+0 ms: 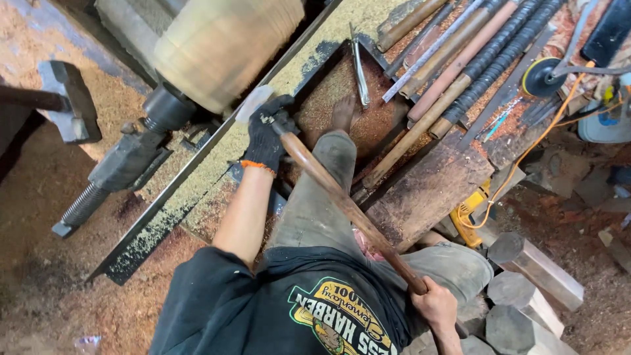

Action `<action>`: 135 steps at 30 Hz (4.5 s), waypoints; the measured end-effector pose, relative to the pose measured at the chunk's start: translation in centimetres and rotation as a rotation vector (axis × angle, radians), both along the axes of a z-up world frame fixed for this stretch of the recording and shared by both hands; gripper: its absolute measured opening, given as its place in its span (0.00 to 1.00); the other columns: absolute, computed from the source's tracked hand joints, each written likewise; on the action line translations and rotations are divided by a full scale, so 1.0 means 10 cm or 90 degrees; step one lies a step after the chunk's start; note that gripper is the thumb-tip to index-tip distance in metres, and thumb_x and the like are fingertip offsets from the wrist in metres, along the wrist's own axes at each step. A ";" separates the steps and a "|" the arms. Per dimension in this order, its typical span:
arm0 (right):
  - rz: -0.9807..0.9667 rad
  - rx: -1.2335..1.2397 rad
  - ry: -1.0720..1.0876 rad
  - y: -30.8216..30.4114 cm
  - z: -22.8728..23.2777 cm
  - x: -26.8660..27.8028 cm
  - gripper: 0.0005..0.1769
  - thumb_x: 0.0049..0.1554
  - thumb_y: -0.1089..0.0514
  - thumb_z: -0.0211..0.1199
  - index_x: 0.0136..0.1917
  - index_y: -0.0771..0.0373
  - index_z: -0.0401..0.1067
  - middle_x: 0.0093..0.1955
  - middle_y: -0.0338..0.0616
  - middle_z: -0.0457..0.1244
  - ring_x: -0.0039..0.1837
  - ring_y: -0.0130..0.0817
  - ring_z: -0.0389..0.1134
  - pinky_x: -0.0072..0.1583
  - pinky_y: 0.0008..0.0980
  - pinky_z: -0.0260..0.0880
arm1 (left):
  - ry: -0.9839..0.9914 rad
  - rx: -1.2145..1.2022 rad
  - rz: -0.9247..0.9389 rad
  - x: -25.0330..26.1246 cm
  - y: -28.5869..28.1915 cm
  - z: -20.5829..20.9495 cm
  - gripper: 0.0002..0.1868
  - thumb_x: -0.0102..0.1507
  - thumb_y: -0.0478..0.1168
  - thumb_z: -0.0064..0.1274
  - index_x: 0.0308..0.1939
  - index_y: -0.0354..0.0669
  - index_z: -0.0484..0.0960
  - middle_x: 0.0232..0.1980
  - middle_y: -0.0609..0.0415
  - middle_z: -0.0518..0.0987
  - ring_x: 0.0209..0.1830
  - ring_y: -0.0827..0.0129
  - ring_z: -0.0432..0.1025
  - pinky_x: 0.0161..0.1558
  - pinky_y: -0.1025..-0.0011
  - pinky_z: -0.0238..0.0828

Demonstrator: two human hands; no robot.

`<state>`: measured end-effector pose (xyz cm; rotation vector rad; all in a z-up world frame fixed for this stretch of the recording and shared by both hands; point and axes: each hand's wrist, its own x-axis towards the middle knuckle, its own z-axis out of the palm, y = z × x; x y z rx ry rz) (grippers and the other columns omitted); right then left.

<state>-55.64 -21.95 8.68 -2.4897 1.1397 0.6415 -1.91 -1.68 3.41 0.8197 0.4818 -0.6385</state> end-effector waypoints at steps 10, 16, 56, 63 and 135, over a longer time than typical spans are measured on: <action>0.040 -0.023 0.073 -0.12 -0.03 0.34 0.15 0.47 0.40 0.66 0.44 0.47 0.79 0.36 0.54 0.70 0.44 0.57 0.72 0.48 0.53 0.72 | -0.011 0.028 0.087 0.15 0.17 -0.64 0.17 0.66 0.38 0.45 0.51 0.30 0.83 0.33 0.48 0.81 0.23 0.66 0.68 0.25 0.66 0.70; 0.062 -0.016 0.111 -0.06 -0.06 0.30 0.14 0.48 0.41 0.64 0.44 0.47 0.78 0.37 0.52 0.71 0.46 0.56 0.73 0.50 0.52 0.73 | -0.005 -0.029 0.152 0.15 0.34 -0.30 0.19 0.66 0.37 0.41 0.59 0.31 0.72 0.43 0.39 0.85 0.23 0.70 0.67 0.23 0.69 0.68; 0.031 -0.049 0.126 0.11 0.34 0.72 0.16 0.50 0.40 0.63 0.44 0.51 0.80 0.38 0.57 0.70 0.47 0.59 0.72 0.52 0.52 0.73 | -0.062 -0.004 0.105 0.20 0.34 -0.48 0.15 0.63 0.34 0.47 0.44 0.22 0.84 0.32 0.44 0.81 0.21 0.68 0.68 0.22 0.68 0.70; 0.009 -0.044 0.110 0.15 0.40 0.78 0.16 0.50 0.41 0.63 0.43 0.51 0.79 0.39 0.56 0.70 0.47 0.59 0.72 0.52 0.52 0.73 | -0.055 -0.038 0.115 0.28 0.29 -0.70 0.15 0.60 0.33 0.47 0.45 0.21 0.80 0.42 0.36 0.85 0.23 0.65 0.70 0.22 0.65 0.71; -0.121 -0.036 0.064 0.02 0.41 1.04 0.13 0.49 0.46 0.63 0.43 0.52 0.81 0.39 0.58 0.70 0.47 0.59 0.72 0.51 0.51 0.72 | -0.081 -0.022 0.044 0.77 -0.88 -0.50 0.16 0.64 0.36 0.44 0.49 0.26 0.80 0.39 0.39 0.87 0.19 0.61 0.70 0.23 0.63 0.72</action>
